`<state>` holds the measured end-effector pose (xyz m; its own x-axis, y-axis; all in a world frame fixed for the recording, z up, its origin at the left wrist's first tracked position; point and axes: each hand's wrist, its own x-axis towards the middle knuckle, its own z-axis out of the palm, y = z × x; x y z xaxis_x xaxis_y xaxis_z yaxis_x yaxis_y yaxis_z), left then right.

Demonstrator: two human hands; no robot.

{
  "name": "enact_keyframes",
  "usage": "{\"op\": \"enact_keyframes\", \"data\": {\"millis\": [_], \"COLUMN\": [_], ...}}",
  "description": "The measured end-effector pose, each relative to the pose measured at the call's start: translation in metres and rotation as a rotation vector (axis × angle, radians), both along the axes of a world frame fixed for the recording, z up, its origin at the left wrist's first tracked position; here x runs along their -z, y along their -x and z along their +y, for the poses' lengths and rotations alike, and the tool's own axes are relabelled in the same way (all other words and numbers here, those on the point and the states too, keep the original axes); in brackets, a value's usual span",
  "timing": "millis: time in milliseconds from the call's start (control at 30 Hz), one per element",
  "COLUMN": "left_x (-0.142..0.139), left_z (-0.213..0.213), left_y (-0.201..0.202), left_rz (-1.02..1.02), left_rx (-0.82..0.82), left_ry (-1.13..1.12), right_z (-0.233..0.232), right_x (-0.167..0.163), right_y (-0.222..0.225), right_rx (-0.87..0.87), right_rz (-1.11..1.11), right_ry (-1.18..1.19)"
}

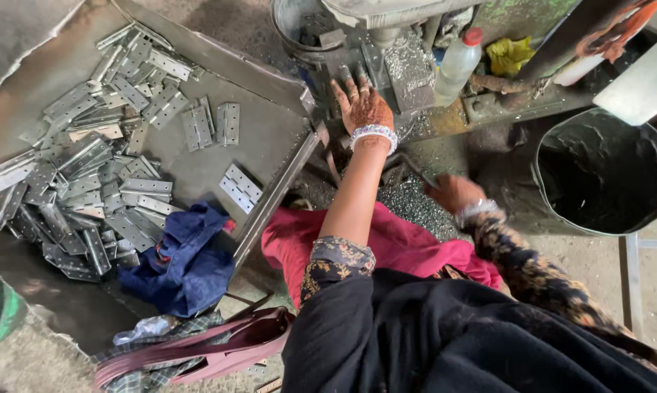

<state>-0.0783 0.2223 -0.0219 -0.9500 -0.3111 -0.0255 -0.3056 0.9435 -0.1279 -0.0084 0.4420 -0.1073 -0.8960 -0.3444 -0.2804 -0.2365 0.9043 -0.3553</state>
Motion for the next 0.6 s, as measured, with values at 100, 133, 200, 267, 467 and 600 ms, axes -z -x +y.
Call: {"op": "enact_keyframes", "data": {"millis": [100, 133, 200, 267, 467, 600], "left_x": [-0.005, -0.005, -0.007, -0.008, -0.003, -0.001], "left_z": [0.0, 0.0, 0.001, 0.004, 0.002, -0.006], "left_y": [-0.003, -0.006, -0.009, -0.011, -0.01, -0.001], "left_rz": [0.048, 0.059, 0.04, -0.056, 0.089, 0.023], "left_rx": [0.005, 0.017, 0.04, 0.064, 0.02, 0.041], "left_ry": [-0.042, -0.029, -0.004, 0.033, 0.109, -0.008], "right_z": [0.002, 0.001, 0.002, 0.003, 0.003, 0.003], "right_x": [-0.003, -0.002, 0.003, 0.011, 0.035, 0.028], "right_y": [-0.001, -0.002, 0.0, 0.003, -0.002, 0.007], "right_rx": [-0.008, -0.008, -0.033, -0.04, -0.011, 0.011], "right_rz": [0.035, 0.022, 0.061, 0.076, 0.113, 0.024], "right_ry": [0.009, 0.007, -0.022, -0.048, 0.108, -0.003]}}
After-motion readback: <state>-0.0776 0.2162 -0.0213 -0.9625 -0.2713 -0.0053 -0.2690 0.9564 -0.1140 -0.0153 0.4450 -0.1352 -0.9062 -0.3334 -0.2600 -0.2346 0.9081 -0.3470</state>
